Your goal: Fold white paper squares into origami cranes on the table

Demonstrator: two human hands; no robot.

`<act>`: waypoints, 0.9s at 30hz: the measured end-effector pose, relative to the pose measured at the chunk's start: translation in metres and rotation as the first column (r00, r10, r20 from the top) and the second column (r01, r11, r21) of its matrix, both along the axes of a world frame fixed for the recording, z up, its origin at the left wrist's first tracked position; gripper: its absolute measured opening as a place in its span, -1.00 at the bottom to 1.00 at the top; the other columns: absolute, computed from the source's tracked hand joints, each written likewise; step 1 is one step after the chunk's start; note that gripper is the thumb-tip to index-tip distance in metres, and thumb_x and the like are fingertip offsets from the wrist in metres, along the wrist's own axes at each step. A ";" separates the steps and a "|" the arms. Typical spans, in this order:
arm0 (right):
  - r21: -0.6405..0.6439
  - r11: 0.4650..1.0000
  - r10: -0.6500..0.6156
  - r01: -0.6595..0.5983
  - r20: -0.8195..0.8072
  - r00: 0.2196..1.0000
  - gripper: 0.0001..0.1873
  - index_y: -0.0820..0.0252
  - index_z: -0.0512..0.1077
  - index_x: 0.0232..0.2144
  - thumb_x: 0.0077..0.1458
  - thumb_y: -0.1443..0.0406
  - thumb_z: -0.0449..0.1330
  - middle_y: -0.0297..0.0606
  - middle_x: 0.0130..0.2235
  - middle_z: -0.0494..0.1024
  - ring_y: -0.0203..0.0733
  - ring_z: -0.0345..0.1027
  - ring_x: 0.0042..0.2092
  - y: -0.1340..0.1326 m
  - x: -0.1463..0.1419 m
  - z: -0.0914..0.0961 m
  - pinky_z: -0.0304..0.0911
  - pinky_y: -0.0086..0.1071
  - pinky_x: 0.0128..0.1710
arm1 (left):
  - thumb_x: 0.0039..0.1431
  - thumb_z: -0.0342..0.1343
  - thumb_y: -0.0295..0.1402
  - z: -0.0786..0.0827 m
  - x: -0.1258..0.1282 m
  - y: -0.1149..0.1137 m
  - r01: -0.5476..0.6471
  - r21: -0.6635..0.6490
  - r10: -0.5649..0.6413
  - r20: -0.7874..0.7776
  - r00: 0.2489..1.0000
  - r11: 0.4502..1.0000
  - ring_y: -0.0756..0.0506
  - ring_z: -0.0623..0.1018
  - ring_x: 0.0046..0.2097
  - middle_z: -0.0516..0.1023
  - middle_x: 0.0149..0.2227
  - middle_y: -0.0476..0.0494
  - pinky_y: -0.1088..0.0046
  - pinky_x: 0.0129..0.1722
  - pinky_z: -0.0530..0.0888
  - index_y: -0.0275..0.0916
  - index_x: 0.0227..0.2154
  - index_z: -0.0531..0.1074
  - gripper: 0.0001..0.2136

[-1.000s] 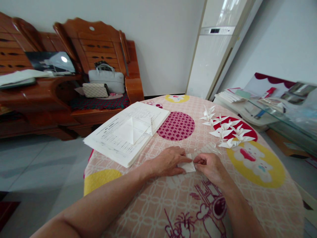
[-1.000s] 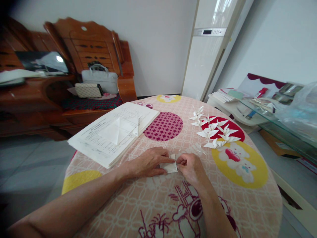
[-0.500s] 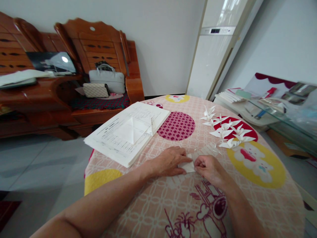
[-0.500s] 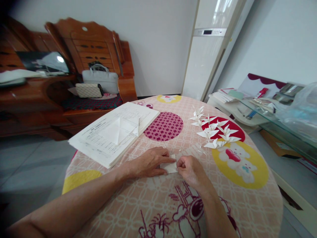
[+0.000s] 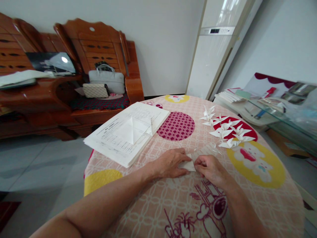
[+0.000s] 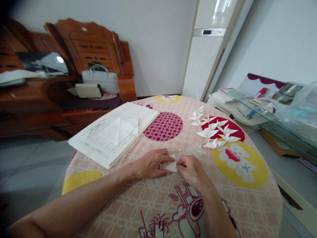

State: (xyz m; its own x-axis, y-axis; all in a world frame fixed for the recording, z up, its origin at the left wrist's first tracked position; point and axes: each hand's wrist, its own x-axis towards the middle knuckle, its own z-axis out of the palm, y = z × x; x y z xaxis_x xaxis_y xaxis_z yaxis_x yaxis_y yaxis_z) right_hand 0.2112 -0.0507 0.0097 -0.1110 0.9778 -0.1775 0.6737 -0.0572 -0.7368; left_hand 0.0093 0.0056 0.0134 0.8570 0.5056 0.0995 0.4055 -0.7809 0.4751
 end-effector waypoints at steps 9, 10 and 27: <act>0.020 1.000 0.005 -0.006 0.028 1.000 -0.83 0.21 0.40 -0.57 -0.04 0.36 0.05 -0.35 -0.61 0.42 -0.32 0.23 -0.56 0.000 -0.001 0.002 0.04 -0.48 -0.57 | 0.17 0.13 -0.21 -0.001 -0.001 0.003 0.020 -0.034 -0.019 0.023 1.000 0.999 -0.07 0.47 -0.24 0.45 -0.26 -0.12 0.49 -0.27 0.36 -0.21 0.00 0.46 -0.65; 0.020 1.000 0.007 -0.007 0.029 1.000 -0.84 0.21 0.40 -0.57 -0.03 0.35 0.05 -0.35 -0.61 0.42 -0.31 0.23 -0.56 0.000 -0.001 0.002 0.05 -0.48 -0.57 | 0.18 0.12 -0.21 -0.002 -0.001 0.003 0.023 -0.034 -0.023 0.027 0.999 0.999 -0.07 0.47 -0.24 0.45 -0.25 -0.13 0.49 -0.27 0.36 -0.21 0.00 0.46 -0.64; 0.000 1.000 0.016 -0.016 0.038 0.999 -0.83 0.23 0.41 -0.53 0.00 0.34 0.05 -0.33 -0.58 0.42 -0.31 0.24 -0.55 0.000 -0.003 0.003 0.04 -0.47 -0.57 | 0.18 0.11 -0.27 -0.002 -0.001 0.003 0.022 -0.046 -0.021 0.024 1.000 0.999 -0.07 0.47 -0.24 0.46 -0.27 -0.12 0.48 -0.25 0.34 -0.23 0.00 0.47 -0.67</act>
